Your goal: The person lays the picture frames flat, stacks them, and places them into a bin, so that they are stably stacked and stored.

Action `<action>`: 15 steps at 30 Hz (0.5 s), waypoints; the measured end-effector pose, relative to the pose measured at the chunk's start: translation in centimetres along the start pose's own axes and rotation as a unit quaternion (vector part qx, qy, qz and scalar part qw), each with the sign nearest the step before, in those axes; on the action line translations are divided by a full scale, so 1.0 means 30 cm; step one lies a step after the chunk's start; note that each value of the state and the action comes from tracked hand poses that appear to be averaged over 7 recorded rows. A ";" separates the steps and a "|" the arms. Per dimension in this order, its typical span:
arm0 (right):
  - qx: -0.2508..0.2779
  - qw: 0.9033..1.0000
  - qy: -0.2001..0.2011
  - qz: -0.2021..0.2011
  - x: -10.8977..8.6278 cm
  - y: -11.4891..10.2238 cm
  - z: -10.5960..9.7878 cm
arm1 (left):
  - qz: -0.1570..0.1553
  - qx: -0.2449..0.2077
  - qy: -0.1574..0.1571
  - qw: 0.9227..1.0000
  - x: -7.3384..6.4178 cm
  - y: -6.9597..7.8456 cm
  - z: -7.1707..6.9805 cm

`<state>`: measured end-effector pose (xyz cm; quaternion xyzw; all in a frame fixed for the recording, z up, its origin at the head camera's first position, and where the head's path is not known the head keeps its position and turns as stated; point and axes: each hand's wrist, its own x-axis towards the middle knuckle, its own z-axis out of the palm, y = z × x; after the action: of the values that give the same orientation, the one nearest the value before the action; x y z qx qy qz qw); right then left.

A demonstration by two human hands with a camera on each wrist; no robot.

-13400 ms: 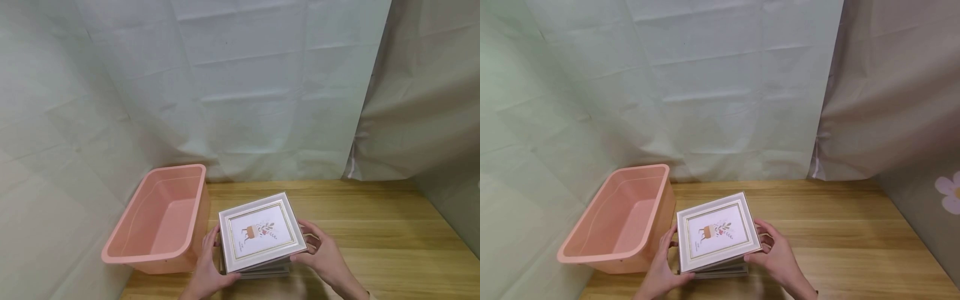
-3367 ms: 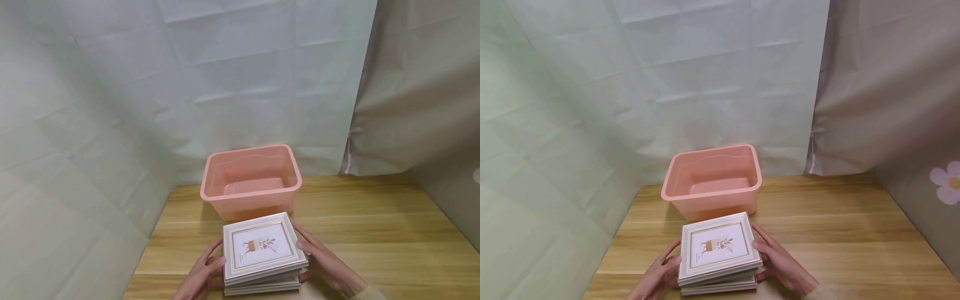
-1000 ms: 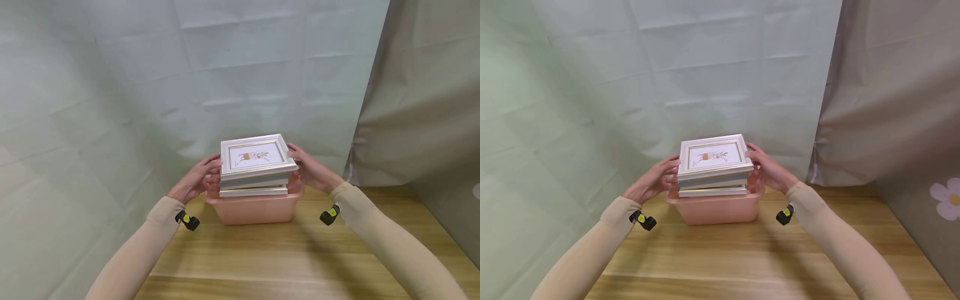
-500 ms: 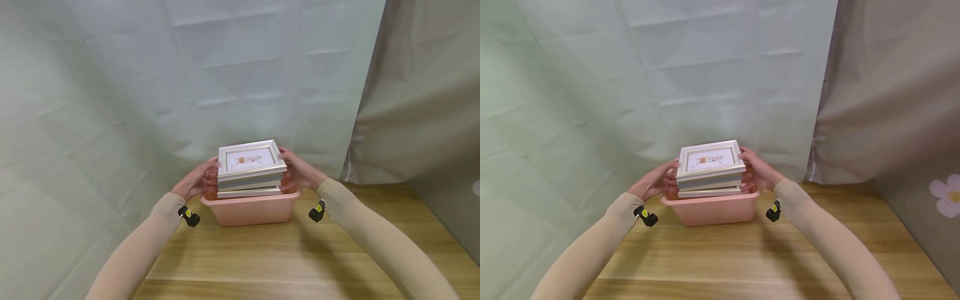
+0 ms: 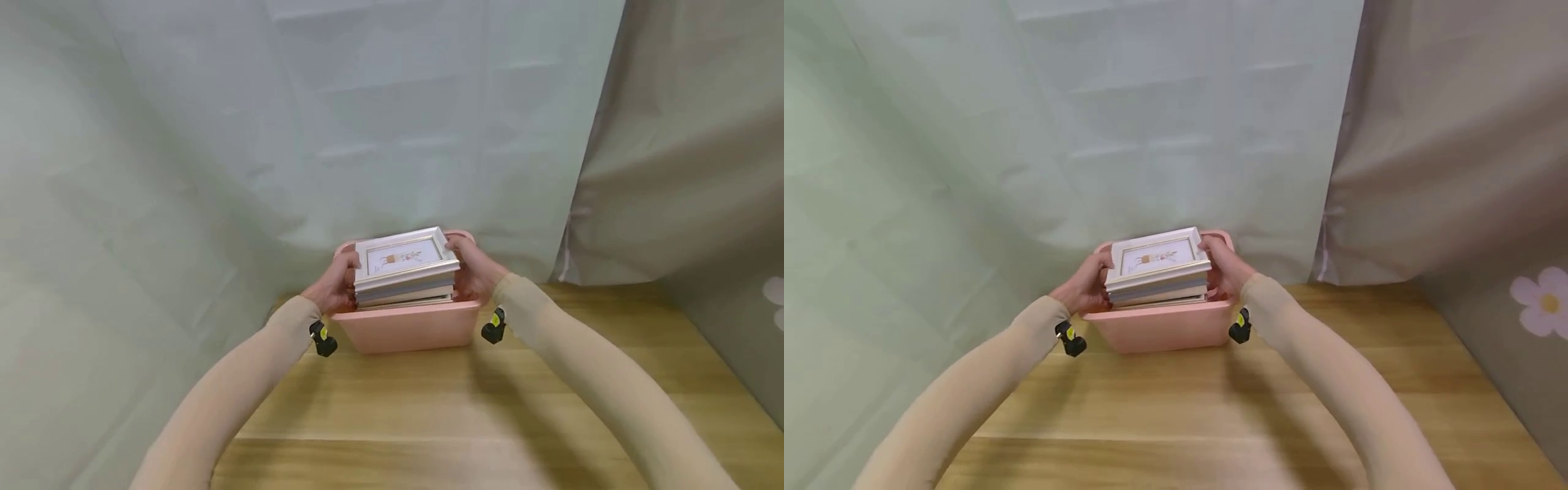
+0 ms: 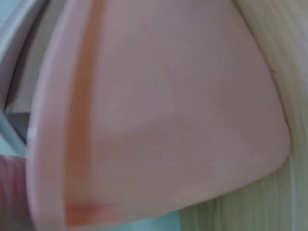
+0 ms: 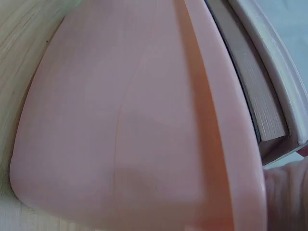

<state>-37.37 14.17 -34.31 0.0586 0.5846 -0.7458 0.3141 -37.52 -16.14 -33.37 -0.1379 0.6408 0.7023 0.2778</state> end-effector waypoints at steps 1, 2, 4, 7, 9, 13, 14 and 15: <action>0.001 1.000 0.009 0.009 0.004 -0.001 -0.001 | 0.001 -0.002 0.008 1.000 0.009 0.001 0.009; 0.004 1.000 0.018 0.011 0.008 -0.001 -0.003 | 0.002 -0.004 0.014 1.000 0.018 0.001 0.016; -0.007 0.999 0.038 0.014 0.014 0.004 -0.006 | 0.005 -0.007 0.025 1.000 0.034 0.000 0.029; -0.010 0.997 0.076 0.001 0.022 0.020 -0.008 | 0.003 -0.024 0.026 0.999 0.055 -0.006 0.042; -0.015 0.994 0.103 -0.013 0.026 0.033 -0.006 | 0.000 -0.035 0.027 0.999 0.069 -0.013 0.049; 0.000 0.989 0.146 -0.029 0.054 0.054 0.010 | -0.005 -0.016 0.033 0.999 0.089 -0.033 0.050; -0.002 0.988 0.153 -0.029 0.062 0.054 0.019 | -0.010 -0.007 0.034 0.999 0.091 -0.033 0.045; -0.006 0.987 0.158 -0.030 0.070 0.051 0.029 | -0.014 0.001 0.036 0.999 0.091 -0.030 0.038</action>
<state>-37.98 12.34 -36.28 0.1562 0.6327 -0.7329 0.1953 -39.03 -14.41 -35.46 -0.1716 0.6489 0.6923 0.2649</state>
